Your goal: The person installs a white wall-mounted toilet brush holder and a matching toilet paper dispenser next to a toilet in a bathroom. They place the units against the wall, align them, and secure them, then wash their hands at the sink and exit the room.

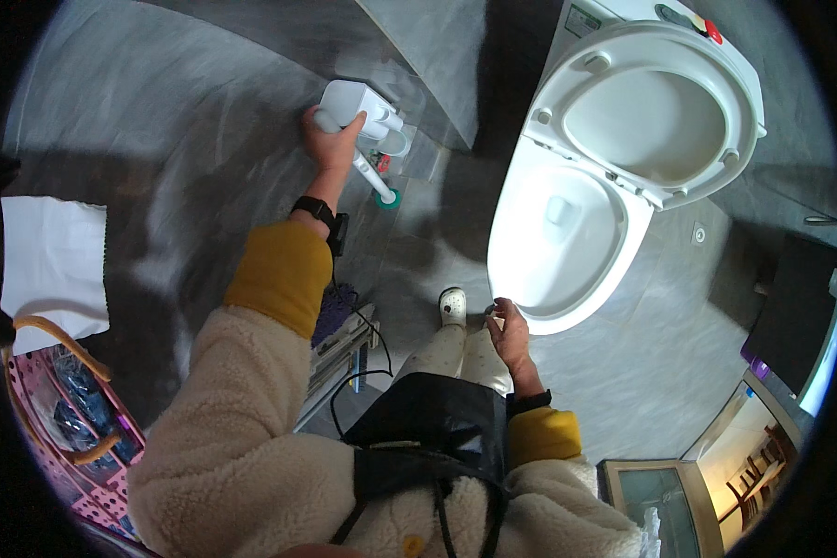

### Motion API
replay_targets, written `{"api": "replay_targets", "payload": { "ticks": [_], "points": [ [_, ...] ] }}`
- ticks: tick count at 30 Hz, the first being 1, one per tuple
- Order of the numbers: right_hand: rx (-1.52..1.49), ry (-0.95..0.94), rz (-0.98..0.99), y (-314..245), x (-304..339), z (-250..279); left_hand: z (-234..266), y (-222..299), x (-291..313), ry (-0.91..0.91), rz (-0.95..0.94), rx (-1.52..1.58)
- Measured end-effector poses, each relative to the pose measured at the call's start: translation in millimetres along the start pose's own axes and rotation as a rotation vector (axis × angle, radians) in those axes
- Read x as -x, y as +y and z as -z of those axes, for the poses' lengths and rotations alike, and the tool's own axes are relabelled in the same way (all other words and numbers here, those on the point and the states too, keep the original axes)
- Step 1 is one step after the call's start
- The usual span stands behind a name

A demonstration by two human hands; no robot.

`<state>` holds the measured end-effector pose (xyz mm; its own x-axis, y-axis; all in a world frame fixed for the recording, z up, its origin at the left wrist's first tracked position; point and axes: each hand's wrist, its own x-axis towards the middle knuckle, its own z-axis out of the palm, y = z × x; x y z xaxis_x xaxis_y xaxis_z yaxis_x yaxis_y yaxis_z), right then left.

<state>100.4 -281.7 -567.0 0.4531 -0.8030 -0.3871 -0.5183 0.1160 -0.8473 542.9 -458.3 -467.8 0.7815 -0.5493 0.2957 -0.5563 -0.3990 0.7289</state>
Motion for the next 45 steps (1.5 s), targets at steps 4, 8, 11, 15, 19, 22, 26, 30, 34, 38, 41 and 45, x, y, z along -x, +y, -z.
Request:
{"api": "replay_targets", "payload": {
  "ticks": [4,8,11,15,19,22,26,30,34,38,41,45],
  "points": [
    [-0.018,-0.014,-0.019,-14,-3,-8,12,15,22,-0.067,-0.033,0.018],
    [0.029,0.029,0.059,-50,-8,-13,34,19,108,-0.194,-0.111,0.177],
    [0.069,0.085,0.158,-91,-12,-13,58,16,184,-0.355,-0.186,0.208],
    [0.192,0.211,0.353,-138,-21,-3,85,28,263,-0.573,-0.005,0.187],
    [0.257,0.019,0.362,-152,-20,5,101,45,292,-0.656,0.034,0.200],
    [0.176,0.122,0.405,-146,-14,2,107,54,293,-0.656,0.022,0.181],
    [0.144,0.245,0.385,-137,-9,-5,111,61,291,-0.672,-0.050,0.180],
    [0.147,0.266,0.419,-139,-6,3,113,70,288,-0.683,-0.137,0.175],
    [0.126,0.316,0.443,-152,-2,16,116,85,286,-0.665,-0.184,0.184],
    [0.166,0.355,0.439,-162,1,26,119,102,286,-0.666,-0.147,0.157],
    [0.139,0.375,0.480,-165,2,31,121,111,287,-0.649,-0.154,0.110],
    [0.127,0.364,0.465,-160,5,34,122,116,291,-0.672,-0.124,0.115]
  ]
}}
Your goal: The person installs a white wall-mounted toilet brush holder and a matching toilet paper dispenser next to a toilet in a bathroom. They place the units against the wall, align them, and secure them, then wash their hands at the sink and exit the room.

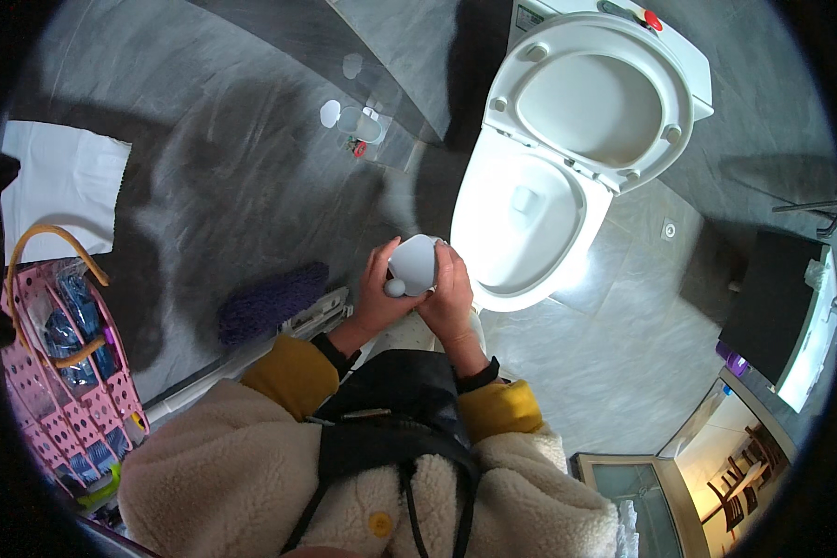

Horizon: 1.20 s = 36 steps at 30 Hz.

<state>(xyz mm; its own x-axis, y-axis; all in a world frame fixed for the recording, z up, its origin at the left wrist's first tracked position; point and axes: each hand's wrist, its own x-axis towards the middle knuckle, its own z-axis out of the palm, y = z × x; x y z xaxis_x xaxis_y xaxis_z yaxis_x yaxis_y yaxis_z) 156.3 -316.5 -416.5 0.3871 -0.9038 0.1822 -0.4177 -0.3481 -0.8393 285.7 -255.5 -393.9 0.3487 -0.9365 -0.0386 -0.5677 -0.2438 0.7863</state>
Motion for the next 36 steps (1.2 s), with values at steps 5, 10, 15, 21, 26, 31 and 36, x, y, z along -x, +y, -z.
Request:
{"api": "replay_targets", "payload": {
  "ticks": [5,10,15,21,26,31,36],
  "points": [
    [-0.001,-0.033,-0.016,3,4,6,-6,3,3,-0.037,0.031,0.013],
    [-0.101,-0.226,0.015,1,-6,14,-1,-5,4,0.026,-0.004,0.016],
    [-0.119,-0.548,0.031,22,-28,11,26,-33,9,0.119,0.154,-0.038],
    [0.001,-0.580,0.017,72,-79,-60,62,-83,33,0.272,0.201,-0.036],
    [0.095,-0.461,0.063,75,-159,-172,81,-123,58,0.265,0.283,-0.012],
    [0.232,-0.355,0.014,78,-246,-284,104,-155,76,0.249,0.443,0.090],
    [0.238,-0.594,-0.114,100,-278,-336,123,-171,84,0.302,0.455,-0.009]
  ]
}}
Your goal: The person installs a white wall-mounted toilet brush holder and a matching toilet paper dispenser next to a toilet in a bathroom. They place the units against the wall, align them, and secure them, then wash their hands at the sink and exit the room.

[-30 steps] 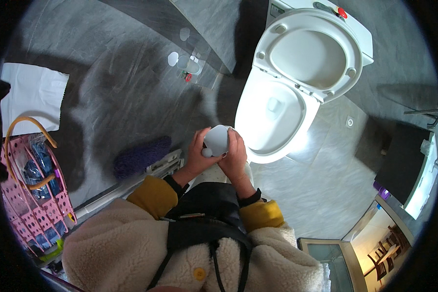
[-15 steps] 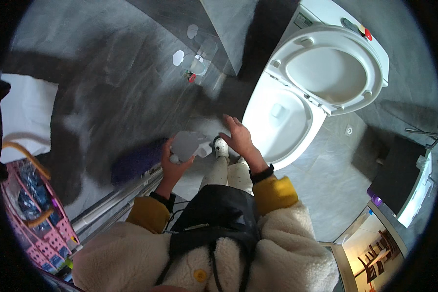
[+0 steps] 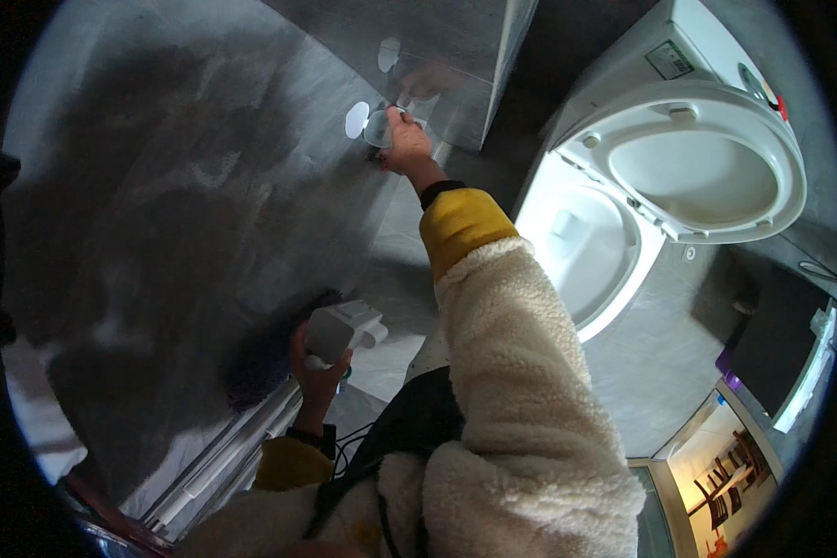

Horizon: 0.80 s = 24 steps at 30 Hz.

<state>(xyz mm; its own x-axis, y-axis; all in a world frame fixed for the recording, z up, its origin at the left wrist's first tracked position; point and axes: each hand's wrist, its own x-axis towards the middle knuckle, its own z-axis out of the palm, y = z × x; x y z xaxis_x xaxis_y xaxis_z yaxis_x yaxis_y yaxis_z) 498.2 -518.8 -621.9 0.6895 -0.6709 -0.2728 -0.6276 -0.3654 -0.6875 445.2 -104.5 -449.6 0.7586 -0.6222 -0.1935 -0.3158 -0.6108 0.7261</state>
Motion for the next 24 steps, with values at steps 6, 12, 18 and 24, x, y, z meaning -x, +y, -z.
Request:
{"api": "replay_targets", "payload": {
  "ticks": [6,12,18,24],
  "points": [
    [-0.359,0.252,0.144,36,42,9,-3,5,5,0.018,0.056,0.085],
    [-1.036,0.237,0.081,79,150,78,-33,32,9,-0.060,0.092,0.081],
    [-1.084,0.179,-0.067,98,225,152,-56,62,12,-0.146,-0.045,0.125],
    [-1.021,0.301,-0.078,106,273,202,-68,73,9,-0.183,-0.046,0.074]
  ]
}}
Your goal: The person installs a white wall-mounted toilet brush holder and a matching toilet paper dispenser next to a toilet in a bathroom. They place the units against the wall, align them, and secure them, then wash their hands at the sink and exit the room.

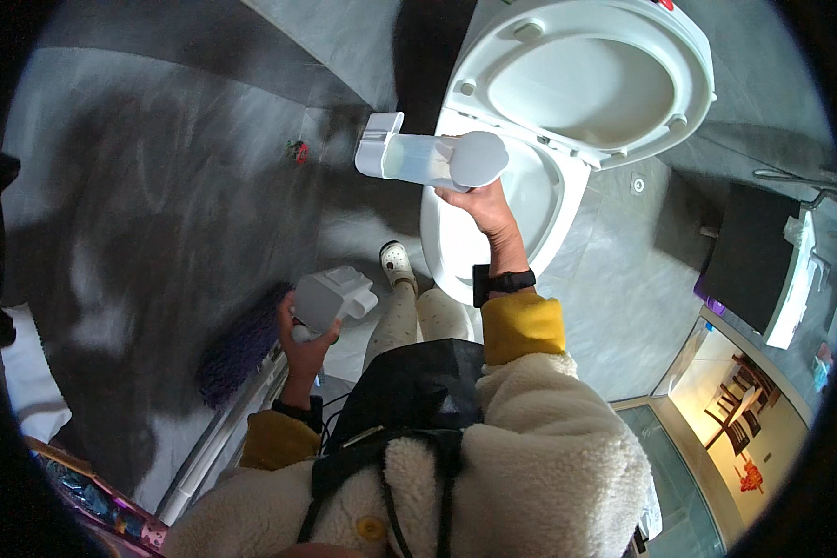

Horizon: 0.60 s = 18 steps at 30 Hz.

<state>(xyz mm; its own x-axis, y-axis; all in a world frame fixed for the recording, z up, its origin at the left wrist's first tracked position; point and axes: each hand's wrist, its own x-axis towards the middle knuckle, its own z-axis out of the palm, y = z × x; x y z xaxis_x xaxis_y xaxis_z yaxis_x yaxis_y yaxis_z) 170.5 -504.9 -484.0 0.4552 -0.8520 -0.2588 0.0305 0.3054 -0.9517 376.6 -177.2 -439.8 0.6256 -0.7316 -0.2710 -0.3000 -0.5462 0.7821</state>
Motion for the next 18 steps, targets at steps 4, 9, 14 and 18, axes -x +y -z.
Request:
{"api": "replay_targets", "payload": {
  "ticks": [4,9,14,18],
  "points": [
    [-0.007,0.017,0.003,-7,5,18,-5,6,-4,-0.008,-0.050,-0.054],
    [0.138,0.105,0.098,13,-29,4,-8,12,-11,-0.055,-0.085,-0.032],
    [0.365,0.091,0.266,27,-89,-16,-7,11,-18,-0.074,-0.004,0.002],
    [0.503,0.144,0.389,31,-123,-32,-1,10,-28,-0.084,0.013,0.055]
  ]
}}
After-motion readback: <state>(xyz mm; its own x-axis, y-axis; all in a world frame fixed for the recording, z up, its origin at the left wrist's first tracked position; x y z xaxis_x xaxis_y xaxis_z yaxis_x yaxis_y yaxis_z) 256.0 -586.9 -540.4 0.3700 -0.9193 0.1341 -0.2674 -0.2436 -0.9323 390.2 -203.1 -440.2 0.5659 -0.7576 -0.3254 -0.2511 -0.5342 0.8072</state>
